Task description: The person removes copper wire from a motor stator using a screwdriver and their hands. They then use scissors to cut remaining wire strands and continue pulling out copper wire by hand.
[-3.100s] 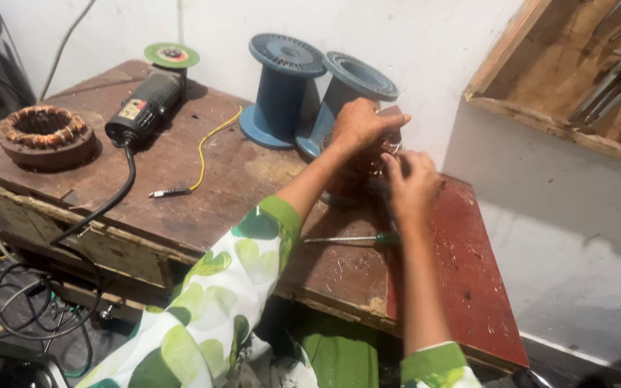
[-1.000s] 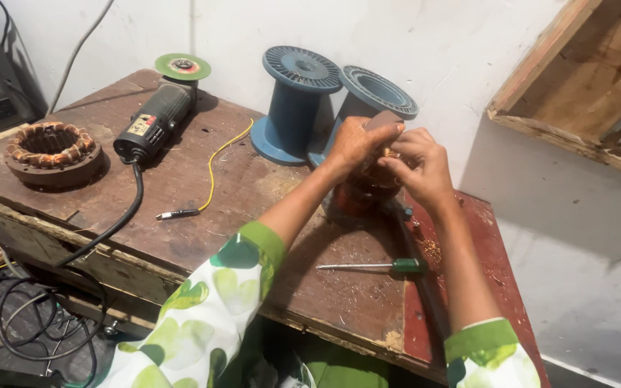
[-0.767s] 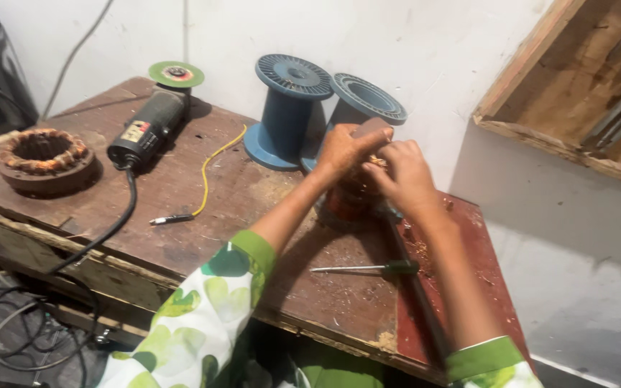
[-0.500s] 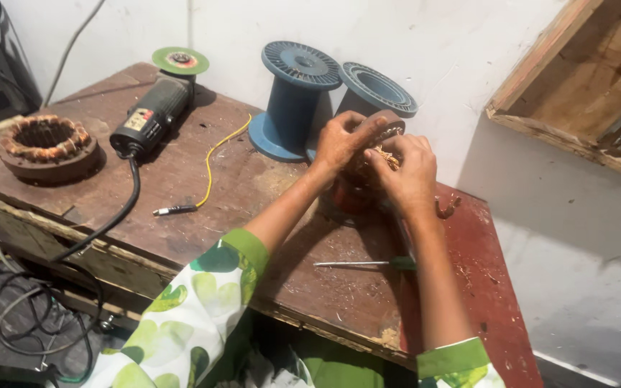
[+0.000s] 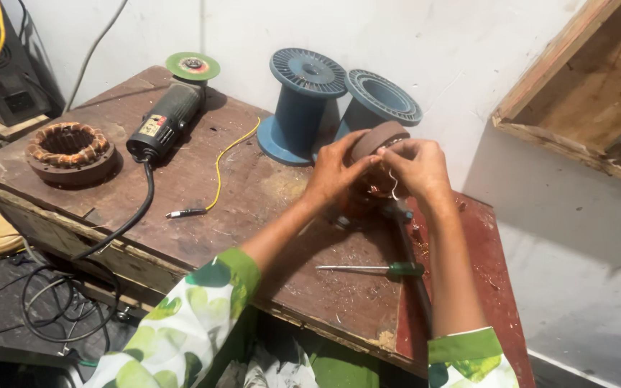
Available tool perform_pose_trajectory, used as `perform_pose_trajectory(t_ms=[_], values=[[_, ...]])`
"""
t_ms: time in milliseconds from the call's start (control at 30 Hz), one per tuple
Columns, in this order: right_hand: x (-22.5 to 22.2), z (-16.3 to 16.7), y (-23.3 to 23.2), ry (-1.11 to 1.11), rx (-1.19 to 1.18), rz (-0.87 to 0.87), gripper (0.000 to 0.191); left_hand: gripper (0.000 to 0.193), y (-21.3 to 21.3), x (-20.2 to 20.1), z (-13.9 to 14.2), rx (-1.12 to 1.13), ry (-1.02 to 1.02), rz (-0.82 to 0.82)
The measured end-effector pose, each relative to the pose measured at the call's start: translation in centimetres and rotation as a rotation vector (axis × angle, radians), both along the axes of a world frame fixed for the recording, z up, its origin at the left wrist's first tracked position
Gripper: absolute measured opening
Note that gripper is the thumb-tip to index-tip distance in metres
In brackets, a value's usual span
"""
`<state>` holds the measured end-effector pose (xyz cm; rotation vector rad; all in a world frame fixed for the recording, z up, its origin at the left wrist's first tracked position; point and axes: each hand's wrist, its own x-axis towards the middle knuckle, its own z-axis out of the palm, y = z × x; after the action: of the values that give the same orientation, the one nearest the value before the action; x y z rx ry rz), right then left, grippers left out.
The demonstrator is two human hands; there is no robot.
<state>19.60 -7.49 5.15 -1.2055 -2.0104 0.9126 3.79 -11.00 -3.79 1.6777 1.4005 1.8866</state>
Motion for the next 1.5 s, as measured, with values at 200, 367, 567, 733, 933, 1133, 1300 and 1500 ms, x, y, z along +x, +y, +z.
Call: perform_pose_trajectory(t_ms=[200, 367, 567, 733, 933, 1133, 1300, 1500], values=[[-2.8, -3.0, 1.9, -0.008, 0.498, -0.272, 0.027, 0.056, 2.5, -1.7, -0.2, 0.053, -0.001, -0.064], [-2.8, -4.2, 2.6, 0.002, 0.536, -0.232, 0.028, 0.053, 3.0, -3.1, -0.6, 0.018, 0.04, -0.163], [-3.4, -4.3, 2.7, 0.001, 0.609, -0.218, 0.027, 0.05, 2.3, -2.9, 0.1, 0.033, 0.121, -0.086], [-3.0, -4.5, 3.4, -0.006, 0.528, -0.259, 0.033, 0.049, 1.9, -1.9, 1.1, -0.064, 0.122, -0.044], [-2.7, -4.4, 3.2, -0.004, 0.455, -0.271, 0.034, 0.047, 2.1, -0.8, 1.7, -0.186, 0.235, 0.089], [-4.2, -4.2, 2.9, -0.029, 0.589, -0.282, 0.031, 0.046, 1.9, -2.5, 1.0, 0.01, 0.227, 0.015], [-4.6, -4.0, 2.8, -0.049, 0.574, -0.297, 0.03, 0.049, 2.3, -3.3, 1.1, -0.016, 0.3, 0.029], [-4.3, -3.5, 2.8, -0.011, 0.547, -0.24, 0.028, 0.053, 2.5, -3.4, 2.0, -0.113, 0.28, -0.008]])
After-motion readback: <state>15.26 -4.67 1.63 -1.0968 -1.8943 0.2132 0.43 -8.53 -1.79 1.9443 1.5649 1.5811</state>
